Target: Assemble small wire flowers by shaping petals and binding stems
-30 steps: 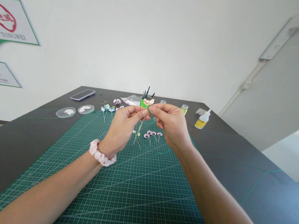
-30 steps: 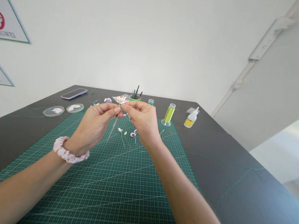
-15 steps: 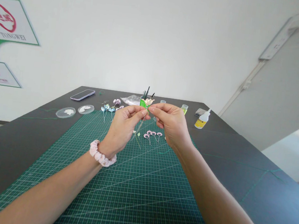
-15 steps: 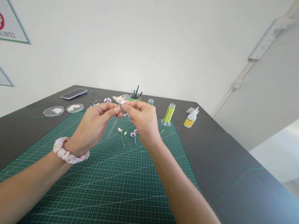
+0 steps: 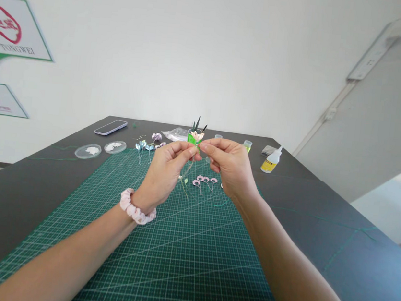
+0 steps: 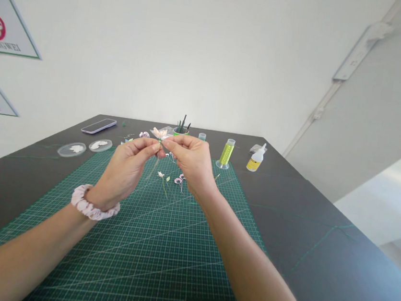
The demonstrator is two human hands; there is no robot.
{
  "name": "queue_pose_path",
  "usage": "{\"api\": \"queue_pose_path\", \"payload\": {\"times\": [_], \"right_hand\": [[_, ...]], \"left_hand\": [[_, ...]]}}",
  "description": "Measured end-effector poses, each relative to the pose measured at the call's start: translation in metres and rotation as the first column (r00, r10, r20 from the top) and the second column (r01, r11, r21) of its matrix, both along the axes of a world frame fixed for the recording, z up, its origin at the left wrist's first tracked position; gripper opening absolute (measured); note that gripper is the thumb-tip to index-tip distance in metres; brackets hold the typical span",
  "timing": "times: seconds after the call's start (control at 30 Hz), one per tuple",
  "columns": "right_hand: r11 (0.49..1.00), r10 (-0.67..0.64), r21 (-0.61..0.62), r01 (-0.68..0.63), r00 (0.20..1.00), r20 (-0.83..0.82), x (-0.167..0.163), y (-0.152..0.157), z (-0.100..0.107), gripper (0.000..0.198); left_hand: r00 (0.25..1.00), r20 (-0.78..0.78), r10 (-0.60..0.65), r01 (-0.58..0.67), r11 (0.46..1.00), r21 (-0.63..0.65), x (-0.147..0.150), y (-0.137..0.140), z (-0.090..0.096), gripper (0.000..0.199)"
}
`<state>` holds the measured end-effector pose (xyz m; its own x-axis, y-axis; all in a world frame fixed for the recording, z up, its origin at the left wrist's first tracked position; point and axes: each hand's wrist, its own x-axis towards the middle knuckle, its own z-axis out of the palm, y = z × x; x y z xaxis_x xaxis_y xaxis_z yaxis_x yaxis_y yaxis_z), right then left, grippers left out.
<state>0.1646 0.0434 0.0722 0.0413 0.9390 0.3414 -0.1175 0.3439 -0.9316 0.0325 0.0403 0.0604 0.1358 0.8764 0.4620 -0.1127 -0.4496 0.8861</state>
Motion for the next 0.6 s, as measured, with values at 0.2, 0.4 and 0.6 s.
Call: {"api": "queue_pose_path", "payload": {"times": [0.2, 0.4, 0.6], "right_hand": [[1.0, 0.0, 0.003, 0.0, 1.0, -0.003, -0.0005, -0.0007, 0.001, 0.011], [1.0, -0.013, 0.024, 0.013, 1.0, -0.014, 0.0004, -0.0003, 0.0006, 0.011], [0.998, -0.049, 0.046, 0.048, 0.999, 0.014, 0.0003, -0.0036, 0.0036, 0.01]], "left_hand": [[1.0, 0.016, -0.015, 0.014, 1.0, 0.002, -0.0001, -0.0003, -0.001, 0.016], [0.999, 0.034, -0.033, 0.034, 0.999, -0.006, 0.0, 0.0003, -0.002, 0.014], [0.999, 0.026, -0.025, 0.026, 1.0, -0.007, -0.0007, 0.0004, -0.0025, 0.014]]}}
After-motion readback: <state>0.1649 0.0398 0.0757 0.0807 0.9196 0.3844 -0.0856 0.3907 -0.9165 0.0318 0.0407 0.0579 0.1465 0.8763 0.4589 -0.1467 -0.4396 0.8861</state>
